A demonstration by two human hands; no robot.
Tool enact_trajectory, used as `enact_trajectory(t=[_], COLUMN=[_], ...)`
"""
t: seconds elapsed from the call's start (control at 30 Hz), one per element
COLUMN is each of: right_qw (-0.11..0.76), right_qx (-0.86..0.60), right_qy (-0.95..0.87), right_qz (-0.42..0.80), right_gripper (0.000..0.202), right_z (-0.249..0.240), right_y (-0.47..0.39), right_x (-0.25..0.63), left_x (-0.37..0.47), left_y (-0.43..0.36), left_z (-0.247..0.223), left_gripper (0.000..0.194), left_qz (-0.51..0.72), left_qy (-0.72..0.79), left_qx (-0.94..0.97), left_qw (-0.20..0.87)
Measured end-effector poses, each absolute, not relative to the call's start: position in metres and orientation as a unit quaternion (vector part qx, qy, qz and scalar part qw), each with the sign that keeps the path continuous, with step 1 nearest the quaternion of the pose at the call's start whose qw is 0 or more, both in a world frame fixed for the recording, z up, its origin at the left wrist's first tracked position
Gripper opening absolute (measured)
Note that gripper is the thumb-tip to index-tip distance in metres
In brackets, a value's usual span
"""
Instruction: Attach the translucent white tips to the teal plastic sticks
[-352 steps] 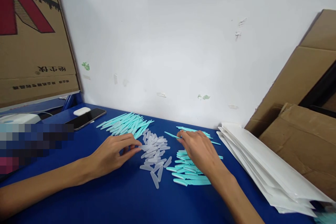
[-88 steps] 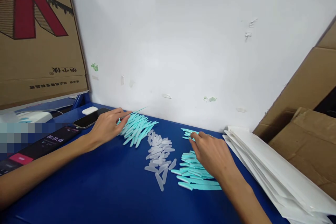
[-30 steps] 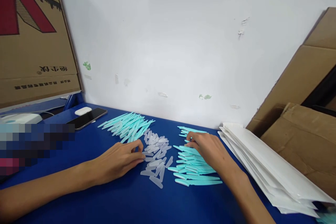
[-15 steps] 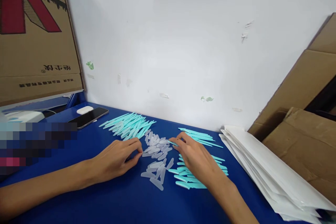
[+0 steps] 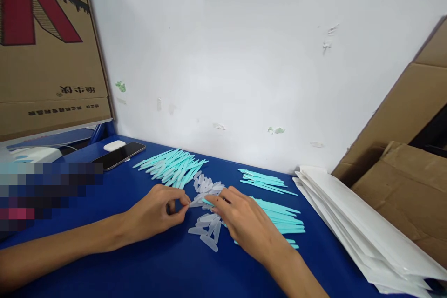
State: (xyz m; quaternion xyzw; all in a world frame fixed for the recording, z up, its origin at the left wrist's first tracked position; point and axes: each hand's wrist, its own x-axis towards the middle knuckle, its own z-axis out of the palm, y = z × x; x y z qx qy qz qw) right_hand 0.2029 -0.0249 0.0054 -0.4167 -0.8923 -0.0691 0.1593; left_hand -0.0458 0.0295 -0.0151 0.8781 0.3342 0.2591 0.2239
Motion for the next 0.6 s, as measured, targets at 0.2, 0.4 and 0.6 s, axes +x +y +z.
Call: enact_trajectory(t=[0.2,0.4,0.6], right_qw=[0.154,0.129,0.120], right_qx=[-0.401,-0.405,-0.406], right_qy=[-0.899,-0.901,-0.902], right_qz=[-0.081,-0.087,-0.085], right_gripper=[0.034,0.033,0.038], right_z=[0.003,0.002,0.002], right_y=[-0.030,-0.031,-0.033], right_x=[0.192,0.188,0.185], left_x=[-0.044,-0.043,-0.042], left_y=[0.025,0.019,0.015], left_z=[-0.010,-0.006,-0.003], left_gripper=[0.010,0.008,0.012], left_qz=[0.246,0.241,0.225], left_qy=[0.356,0.324,0.318], left_qx=[0.860,0.872,0.874], left_qw=[0.269,0.275,0.289])
